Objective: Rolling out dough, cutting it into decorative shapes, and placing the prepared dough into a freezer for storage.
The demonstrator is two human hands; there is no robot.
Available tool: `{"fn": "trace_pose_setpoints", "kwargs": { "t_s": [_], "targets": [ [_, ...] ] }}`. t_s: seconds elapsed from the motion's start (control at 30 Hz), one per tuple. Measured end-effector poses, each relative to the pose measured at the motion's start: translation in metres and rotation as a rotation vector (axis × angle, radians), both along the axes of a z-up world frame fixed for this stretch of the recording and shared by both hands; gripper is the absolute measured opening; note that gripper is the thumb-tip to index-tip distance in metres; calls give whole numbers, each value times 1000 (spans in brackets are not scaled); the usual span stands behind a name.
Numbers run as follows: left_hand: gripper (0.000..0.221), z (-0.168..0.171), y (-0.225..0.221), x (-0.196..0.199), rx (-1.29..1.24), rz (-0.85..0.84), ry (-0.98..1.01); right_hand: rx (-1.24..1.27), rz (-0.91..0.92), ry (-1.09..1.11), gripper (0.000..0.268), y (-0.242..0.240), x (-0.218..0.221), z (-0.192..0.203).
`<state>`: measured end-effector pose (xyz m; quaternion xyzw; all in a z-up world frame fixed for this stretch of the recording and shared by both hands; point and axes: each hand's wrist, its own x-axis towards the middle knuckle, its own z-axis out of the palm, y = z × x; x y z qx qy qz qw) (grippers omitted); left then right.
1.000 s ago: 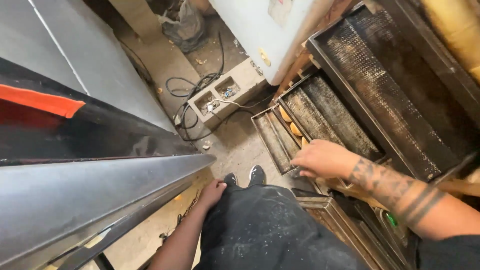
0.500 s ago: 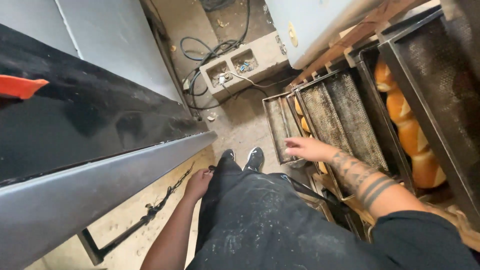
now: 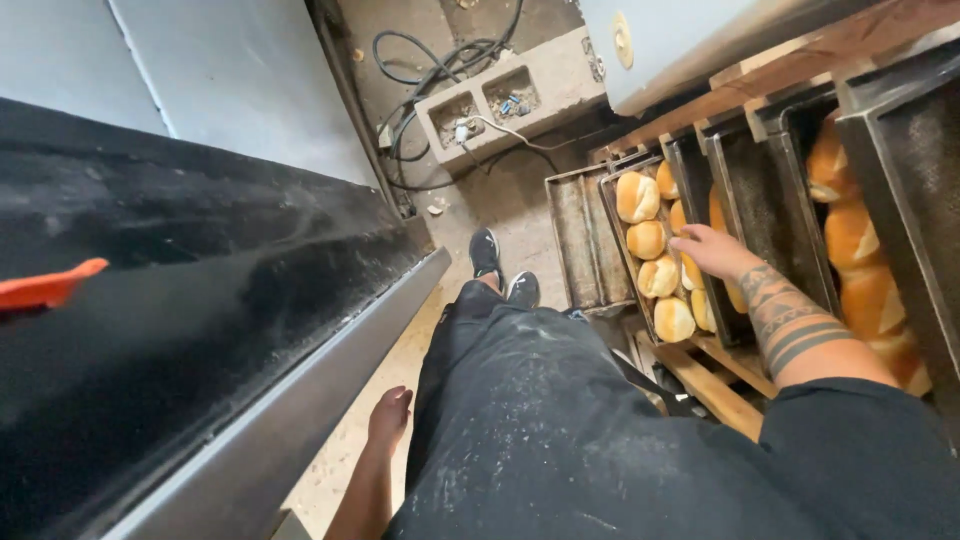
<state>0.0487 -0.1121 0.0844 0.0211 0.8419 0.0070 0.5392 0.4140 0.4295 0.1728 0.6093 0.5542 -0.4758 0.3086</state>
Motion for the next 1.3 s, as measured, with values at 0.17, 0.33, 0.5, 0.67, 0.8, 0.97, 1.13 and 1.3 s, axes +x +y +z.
{"fn": "trace_pose_setpoints", "kwargs": {
  "t_s": [0.17,0.33,0.5,0.67,0.8,0.97,1.13,1.3],
  "targets": [
    [47,5,53,-3,162,178,-54,105,-43,64,61,-1,21,-39],
    [68,-26,86,-7,372,378,-103,9,-224,165,60,-2,9,-11],
    [57,-40,118,21,343,356,-54,-135,-233,136,63,8,9,-18],
    [58,-25,162,47,219,98,-39,-20,-181,166,61,2,23,-38],
    [53,-58,199,62,254,12,-59,12,-93,155,61,1,24,-34],
    [54,-43,289,54,406,-8,-58,37,-117,172,63,0,29,-46],
    [52,-49,350,38,486,12,-75,70,-150,210,62,-3,29,-41],
    [47,-100,412,29,546,125,-28,179,-11,189,56,-13,42,-38]
  ]
}}
